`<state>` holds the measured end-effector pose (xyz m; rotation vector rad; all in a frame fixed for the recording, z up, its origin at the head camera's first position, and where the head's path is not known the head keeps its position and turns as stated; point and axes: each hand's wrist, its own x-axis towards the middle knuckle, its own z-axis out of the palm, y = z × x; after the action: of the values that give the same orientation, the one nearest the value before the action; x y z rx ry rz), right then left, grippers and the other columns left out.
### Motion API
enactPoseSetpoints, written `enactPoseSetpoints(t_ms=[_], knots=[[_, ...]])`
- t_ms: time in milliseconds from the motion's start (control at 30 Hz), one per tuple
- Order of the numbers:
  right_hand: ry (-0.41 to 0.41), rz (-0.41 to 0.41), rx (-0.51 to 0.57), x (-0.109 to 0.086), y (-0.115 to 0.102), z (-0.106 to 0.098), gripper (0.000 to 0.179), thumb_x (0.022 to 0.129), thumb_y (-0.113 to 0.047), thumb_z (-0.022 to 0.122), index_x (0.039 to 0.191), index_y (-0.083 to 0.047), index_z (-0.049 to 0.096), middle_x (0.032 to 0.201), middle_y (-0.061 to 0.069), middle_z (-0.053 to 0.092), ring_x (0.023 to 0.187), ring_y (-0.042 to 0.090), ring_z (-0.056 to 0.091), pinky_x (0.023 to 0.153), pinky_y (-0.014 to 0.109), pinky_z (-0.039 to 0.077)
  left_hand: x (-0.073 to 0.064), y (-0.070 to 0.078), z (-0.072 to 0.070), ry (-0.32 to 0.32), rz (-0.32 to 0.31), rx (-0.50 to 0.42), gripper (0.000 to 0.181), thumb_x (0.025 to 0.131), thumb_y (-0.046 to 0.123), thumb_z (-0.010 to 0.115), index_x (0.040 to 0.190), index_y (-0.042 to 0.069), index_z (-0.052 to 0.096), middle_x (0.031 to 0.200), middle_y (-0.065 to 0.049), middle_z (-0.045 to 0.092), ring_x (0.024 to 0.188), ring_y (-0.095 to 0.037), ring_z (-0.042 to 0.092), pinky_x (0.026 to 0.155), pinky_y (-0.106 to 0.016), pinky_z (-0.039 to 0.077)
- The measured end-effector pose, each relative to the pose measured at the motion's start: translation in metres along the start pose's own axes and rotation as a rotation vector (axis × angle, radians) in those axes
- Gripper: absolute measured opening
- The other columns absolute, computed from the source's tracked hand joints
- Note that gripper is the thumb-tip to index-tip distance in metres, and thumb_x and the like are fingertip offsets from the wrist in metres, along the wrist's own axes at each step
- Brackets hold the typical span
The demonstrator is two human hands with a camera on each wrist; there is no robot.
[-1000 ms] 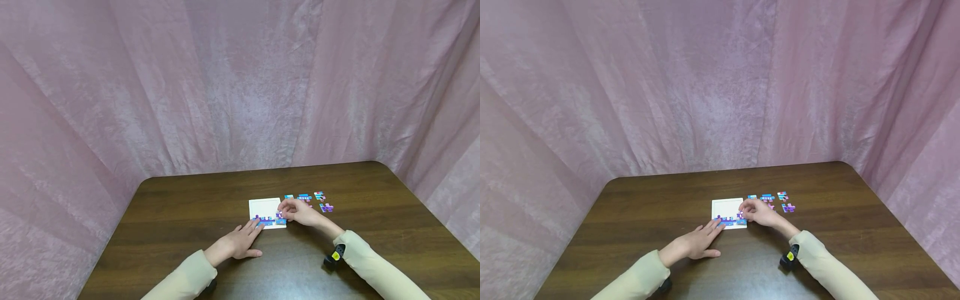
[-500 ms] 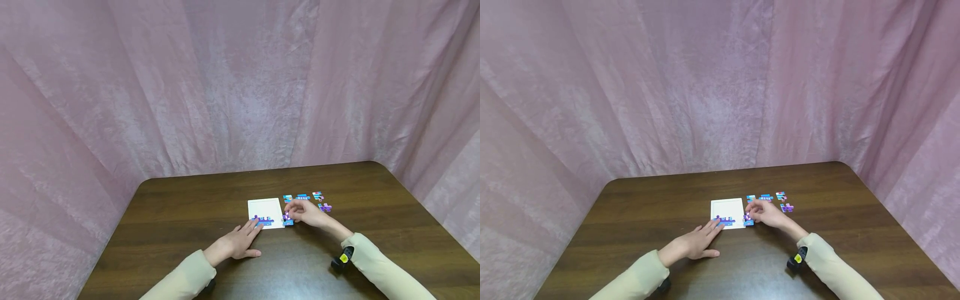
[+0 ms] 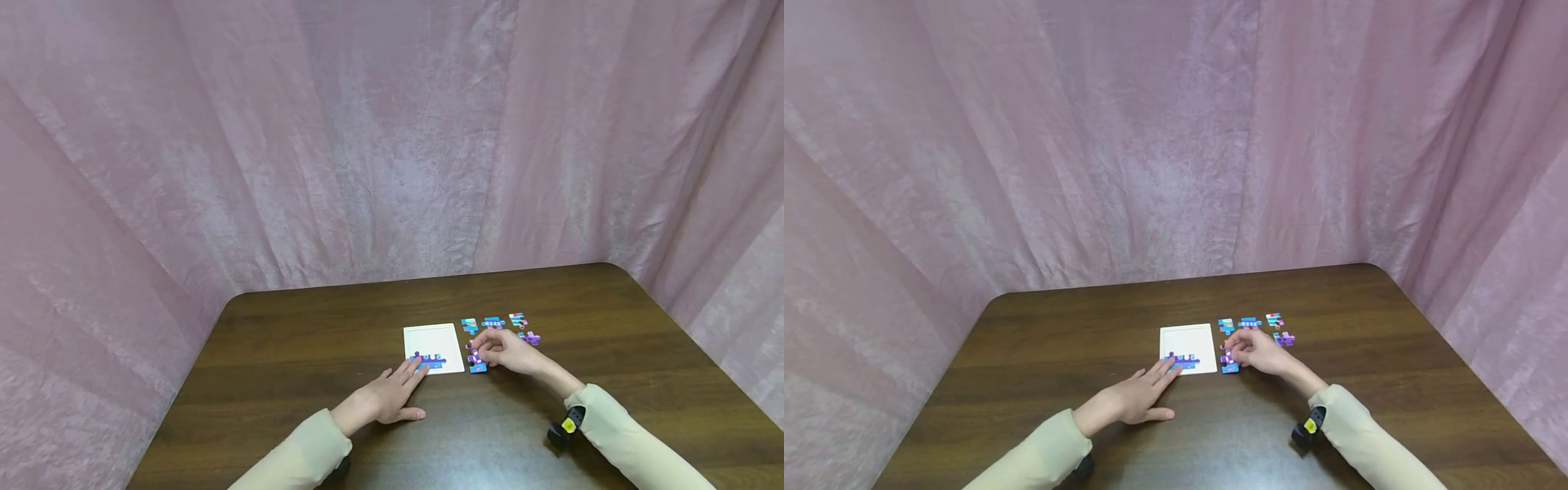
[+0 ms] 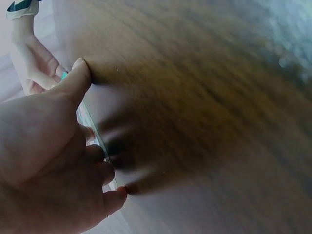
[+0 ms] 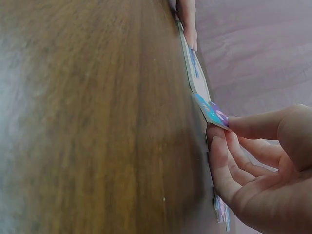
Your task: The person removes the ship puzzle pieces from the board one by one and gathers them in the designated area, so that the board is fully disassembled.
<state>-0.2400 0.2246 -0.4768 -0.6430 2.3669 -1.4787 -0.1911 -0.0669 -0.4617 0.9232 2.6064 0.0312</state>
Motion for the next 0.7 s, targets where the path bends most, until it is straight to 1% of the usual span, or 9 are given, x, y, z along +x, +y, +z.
enactPoseSetpoints(t_ms=[200,300,400,533,700], knots=[[0.004,0.017,-0.041,-0.004,0.0001,-0.0022,0.017,0.093,-0.001,0.057,0.106,0.01,0.058,0.088,0.017,0.063,0.073,0.01,0.057,0.063,0.024,0.051,-0.0003,-0.0005,-0.0007,0.0,-0.001,0.002,0.081,0.095,0.055,0.048,0.157,0.016,0.012,0.164,-0.007,0.008,0.151,-0.022,0.013,0.118,-0.048,0.026],[0.009,0.028,-0.059,-0.0047,-0.0002,-0.0028,0.017,0.091,-0.002,0.062,0.104,0.009,0.059,0.088,0.014,0.063,0.073,0.01,0.058,0.063,0.022,0.05,-0.0001,-0.0012,-0.0009,0.001,-0.001,0.0,0.081,0.095,0.055,0.048,0.157,0.016,0.012,0.164,-0.007,0.008,0.151,-0.022,0.012,0.118,-0.048,0.025],[0.013,0.01,-0.074,-0.0045,0.0001,-0.0025,0.022,0.085,-0.001,0.068,0.102,0.009,0.059,0.087,0.015,0.062,0.074,0.012,0.059,0.064,0.021,0.051,0.0002,-0.002,-0.0009,0.004,0.0,0.0,0.081,0.095,0.055,0.048,0.157,0.016,0.012,0.164,-0.007,0.008,0.151,-0.022,0.012,0.118,-0.048,0.025],[0.048,-0.017,-0.158,-0.0044,0.0002,-0.0003,0.027,0.078,-0.002,0.076,0.1,0.007,0.061,0.087,0.015,0.062,0.076,0.012,0.058,0.065,0.019,0.052,0.0001,-0.0017,-0.0011,0.006,0.007,0.001,0.081,0.095,0.055,0.048,0.156,0.016,0.013,0.164,-0.008,0.009,0.151,-0.023,0.013,0.117,-0.049,0.026],[0.083,-0.009,-0.302,-0.006,-0.002,0.0024,0.029,0.074,-0.014,0.083,0.096,-0.002,0.067,0.084,0.009,0.064,0.069,0.007,0.056,0.063,0.019,0.048,-0.0007,-0.0008,-0.0013,0.009,0.01,0.002,0.081,0.095,0.055,0.048,0.156,0.016,0.013,0.164,-0.007,0.009,0.151,-0.022,0.014,0.118,-0.048,0.026]])
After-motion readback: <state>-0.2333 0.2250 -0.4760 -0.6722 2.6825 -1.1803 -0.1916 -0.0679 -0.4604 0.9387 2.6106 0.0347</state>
